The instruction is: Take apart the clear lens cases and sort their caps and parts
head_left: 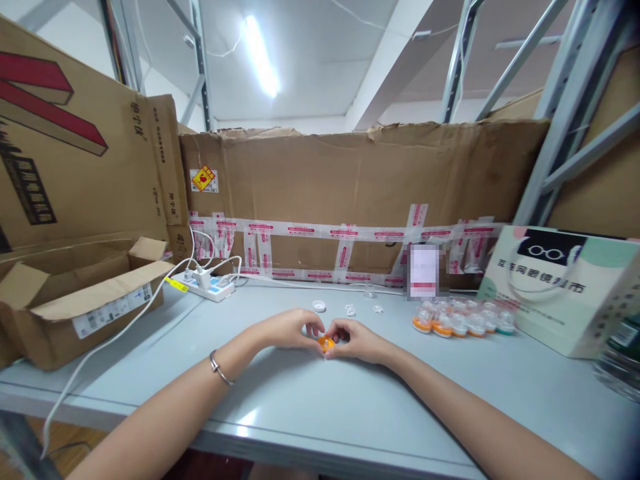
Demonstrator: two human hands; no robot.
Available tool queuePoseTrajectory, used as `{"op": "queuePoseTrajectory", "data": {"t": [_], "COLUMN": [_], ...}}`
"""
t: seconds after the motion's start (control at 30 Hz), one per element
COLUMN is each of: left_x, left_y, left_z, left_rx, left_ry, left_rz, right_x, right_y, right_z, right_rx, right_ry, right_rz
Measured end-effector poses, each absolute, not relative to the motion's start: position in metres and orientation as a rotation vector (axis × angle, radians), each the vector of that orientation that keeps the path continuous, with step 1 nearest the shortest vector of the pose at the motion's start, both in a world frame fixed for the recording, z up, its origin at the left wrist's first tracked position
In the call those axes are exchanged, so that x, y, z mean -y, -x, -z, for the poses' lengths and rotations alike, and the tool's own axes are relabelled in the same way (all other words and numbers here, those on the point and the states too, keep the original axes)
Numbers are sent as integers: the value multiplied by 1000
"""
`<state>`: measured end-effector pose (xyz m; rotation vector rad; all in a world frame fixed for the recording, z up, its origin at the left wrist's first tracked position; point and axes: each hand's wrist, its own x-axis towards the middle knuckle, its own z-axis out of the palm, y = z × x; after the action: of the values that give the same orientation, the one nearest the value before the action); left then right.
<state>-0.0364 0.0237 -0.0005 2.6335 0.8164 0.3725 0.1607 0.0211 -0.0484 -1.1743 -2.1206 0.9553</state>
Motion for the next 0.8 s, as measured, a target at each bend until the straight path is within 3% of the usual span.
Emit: {"op": "queuePoseTrajectory", "data": {"t": [0.33,0.57,0.7,0.8], "left_x": [-31,-37,-61,-81], "left_y": [32,40,70,96], "left_z": [19,3,-7,-1], "left_rx": [-880,-897,-1235,-1593], "left_ry": [-2371,-2333,-2285,-2259], "left_rz": [-477,-652,-921,-828], "right_x": [-21,-29,-34,-34], "right_y": [-160,-161,-164,-164], "right_z": [49,50,52,52], "right_rx": [1997,1800,1660,1679], "right_ry": [1122,980,969,998], "right_rz": [-1047,-1100,-1111,-1088]}}
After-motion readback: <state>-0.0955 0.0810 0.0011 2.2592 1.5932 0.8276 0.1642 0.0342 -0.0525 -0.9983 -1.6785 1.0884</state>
